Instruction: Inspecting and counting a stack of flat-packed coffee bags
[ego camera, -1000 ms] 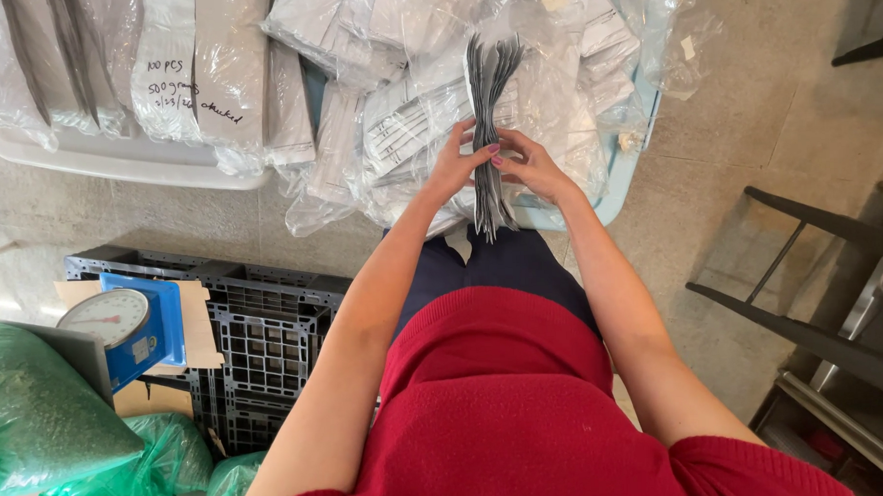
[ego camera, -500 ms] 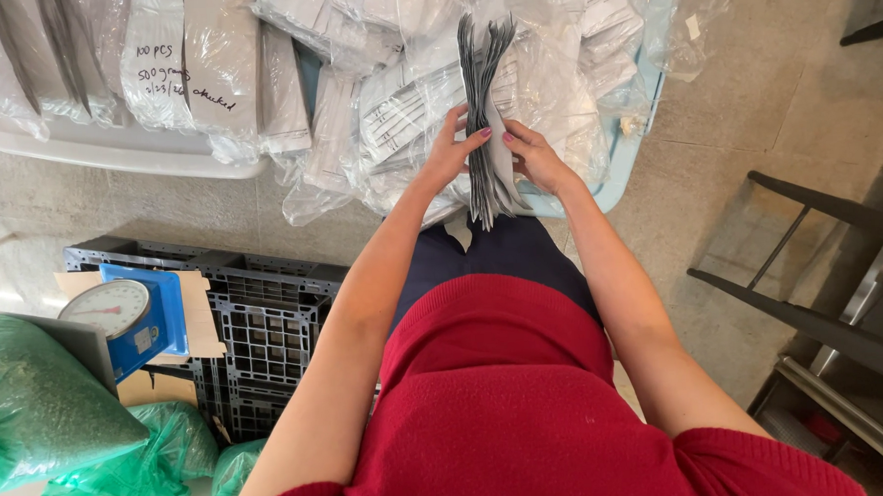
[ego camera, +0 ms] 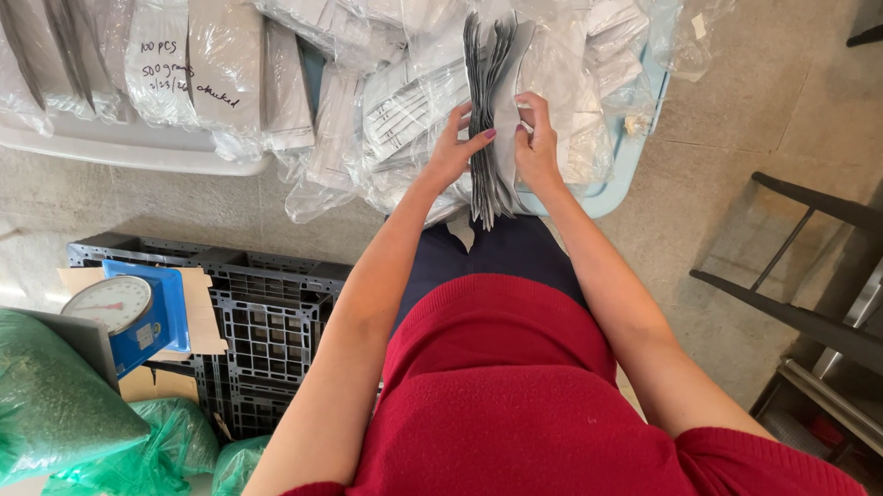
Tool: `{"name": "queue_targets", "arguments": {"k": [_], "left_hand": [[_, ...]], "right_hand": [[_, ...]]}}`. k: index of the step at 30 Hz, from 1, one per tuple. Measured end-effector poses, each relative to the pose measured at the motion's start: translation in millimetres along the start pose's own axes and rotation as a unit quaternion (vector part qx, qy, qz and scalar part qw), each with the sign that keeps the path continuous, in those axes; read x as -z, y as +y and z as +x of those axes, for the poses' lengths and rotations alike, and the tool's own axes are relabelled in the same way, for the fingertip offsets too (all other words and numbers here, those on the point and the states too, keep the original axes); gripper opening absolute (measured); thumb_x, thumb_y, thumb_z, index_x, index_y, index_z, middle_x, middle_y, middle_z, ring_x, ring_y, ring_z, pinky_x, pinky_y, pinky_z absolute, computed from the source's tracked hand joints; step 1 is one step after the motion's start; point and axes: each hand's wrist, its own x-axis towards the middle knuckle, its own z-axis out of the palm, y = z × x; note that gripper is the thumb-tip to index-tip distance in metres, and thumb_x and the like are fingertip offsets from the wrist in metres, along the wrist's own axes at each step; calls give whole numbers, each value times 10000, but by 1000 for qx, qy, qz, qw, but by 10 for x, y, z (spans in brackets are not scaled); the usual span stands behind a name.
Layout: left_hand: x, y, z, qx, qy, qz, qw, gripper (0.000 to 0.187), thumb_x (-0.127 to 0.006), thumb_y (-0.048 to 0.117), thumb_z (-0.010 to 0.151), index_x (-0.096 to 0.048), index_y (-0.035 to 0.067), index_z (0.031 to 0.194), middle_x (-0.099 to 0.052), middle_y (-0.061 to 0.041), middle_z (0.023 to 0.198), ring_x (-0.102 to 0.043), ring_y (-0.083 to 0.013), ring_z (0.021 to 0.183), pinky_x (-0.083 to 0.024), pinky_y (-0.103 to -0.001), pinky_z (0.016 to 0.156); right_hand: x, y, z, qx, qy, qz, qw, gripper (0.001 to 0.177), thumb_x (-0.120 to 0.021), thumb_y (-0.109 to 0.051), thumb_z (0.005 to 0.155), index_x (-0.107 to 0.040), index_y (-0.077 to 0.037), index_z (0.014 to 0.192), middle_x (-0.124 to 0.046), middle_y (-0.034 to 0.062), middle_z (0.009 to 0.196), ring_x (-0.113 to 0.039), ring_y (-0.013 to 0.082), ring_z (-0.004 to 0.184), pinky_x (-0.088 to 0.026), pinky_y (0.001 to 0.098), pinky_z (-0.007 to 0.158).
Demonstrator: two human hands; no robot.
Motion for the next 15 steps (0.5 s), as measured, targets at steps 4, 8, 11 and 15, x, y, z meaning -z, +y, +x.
{"name": "queue_targets", "arguments": {"k": [4,8,11,15], "left_hand": [[73,-54,18,-6,-3,12,1000,794,-841,397,948,-350,188,1537,-401,-240,1523,-591,-473,1266,-660,-563,804],[65,-118,58,-8,-4,-6,1000,796,-853,377,945,-352,206,1539,-405,-225,1522,-602,-462,1258,-659,-563,802],[68,-118,63,-10,-4,10,1000,800,-848,381,947,-348,190,1542,-405,-236,1525,-595,-469,1266,-658,-563,810],[84,-138,58,-9,-4,2,1000,831,-861,398,939,-337,184,1547,-376,-245,1538,-579,-476,1279,-663,-568,812]], "right_hand": [[-32,87,84,-54,-22,-18,998,280,-540,-96,969,-755,-207,1109,-749,56,1034,-688,161,997,-558,370,926],[-16,187,114,-78,-25,-6,997,171,-756,-282,975,-760,-226,1137,-759,-5,1086,-698,112,1001,-579,311,865],[-10,209,107,-70,-10,11,997,249,-878,-264,907,-762,-197,1117,-760,-11,1033,-699,74,926,-596,258,804],[-13,133,57,-80,7,22,996,228,-852,-226,923,-754,-171,1121,-759,0,1021,-685,60,901,-592,235,810]]}}
